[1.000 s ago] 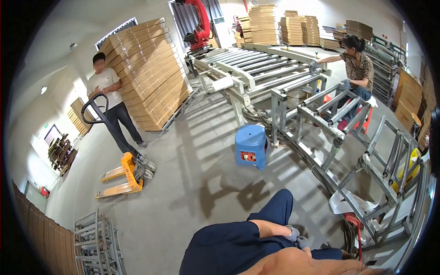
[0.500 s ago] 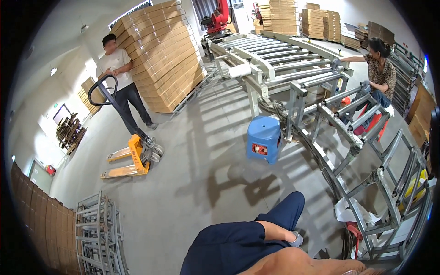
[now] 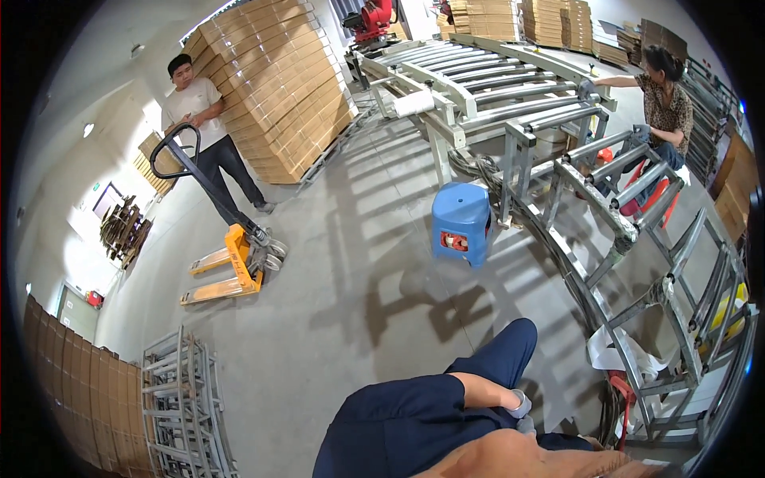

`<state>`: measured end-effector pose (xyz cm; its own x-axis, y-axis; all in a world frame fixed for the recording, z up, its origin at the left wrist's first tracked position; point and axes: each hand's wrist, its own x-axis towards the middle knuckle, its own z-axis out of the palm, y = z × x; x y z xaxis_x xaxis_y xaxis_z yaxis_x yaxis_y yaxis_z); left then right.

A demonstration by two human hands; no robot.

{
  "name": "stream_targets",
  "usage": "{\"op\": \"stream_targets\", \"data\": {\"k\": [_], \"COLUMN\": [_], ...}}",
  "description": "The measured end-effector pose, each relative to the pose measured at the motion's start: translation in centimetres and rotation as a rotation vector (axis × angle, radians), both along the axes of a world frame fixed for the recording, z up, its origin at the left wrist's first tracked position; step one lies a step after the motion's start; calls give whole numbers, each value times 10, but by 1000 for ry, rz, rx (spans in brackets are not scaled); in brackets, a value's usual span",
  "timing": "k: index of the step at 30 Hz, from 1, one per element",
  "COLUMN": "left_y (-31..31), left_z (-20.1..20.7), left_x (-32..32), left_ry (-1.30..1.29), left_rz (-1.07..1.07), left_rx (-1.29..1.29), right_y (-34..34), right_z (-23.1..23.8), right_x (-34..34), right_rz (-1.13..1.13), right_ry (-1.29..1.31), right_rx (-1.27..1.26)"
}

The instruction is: Organizing and placing paper discs into a cylindrical container at a workstation.

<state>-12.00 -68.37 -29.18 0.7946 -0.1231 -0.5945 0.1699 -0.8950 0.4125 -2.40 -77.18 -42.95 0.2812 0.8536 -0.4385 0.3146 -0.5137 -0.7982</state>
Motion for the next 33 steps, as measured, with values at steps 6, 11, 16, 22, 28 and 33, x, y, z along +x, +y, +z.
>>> {"op": "stream_targets", "data": {"k": [6, 11, 16, 22, 28, 33], "left_y": [-1, -1, 3, 8, 6, 9], "left_z": [-2, -1, -5, -15, -13, -13], "left_x": [5, 6, 13, 7, 9, 12], "left_ry": [22, 58, 57, 87, 54, 133], "left_rz": [-14, 111, 80, 118, 67, 59], "left_rx": [0, -20, -5, -30, -40, -90], "right_y": [-21, -34, -48, -29, -37, -28], "right_z": [-15, -24, -44, 18, -22, 41], "right_x": [-4, -8, -7, -22, -20, -28], "right_rz": [-1, -5, -16, -98, -189, -181], "right_ry": [-52, -94, -146, 17, 138, 95], "right_rx": [25, 55, 91, -229, -278, -288]}}
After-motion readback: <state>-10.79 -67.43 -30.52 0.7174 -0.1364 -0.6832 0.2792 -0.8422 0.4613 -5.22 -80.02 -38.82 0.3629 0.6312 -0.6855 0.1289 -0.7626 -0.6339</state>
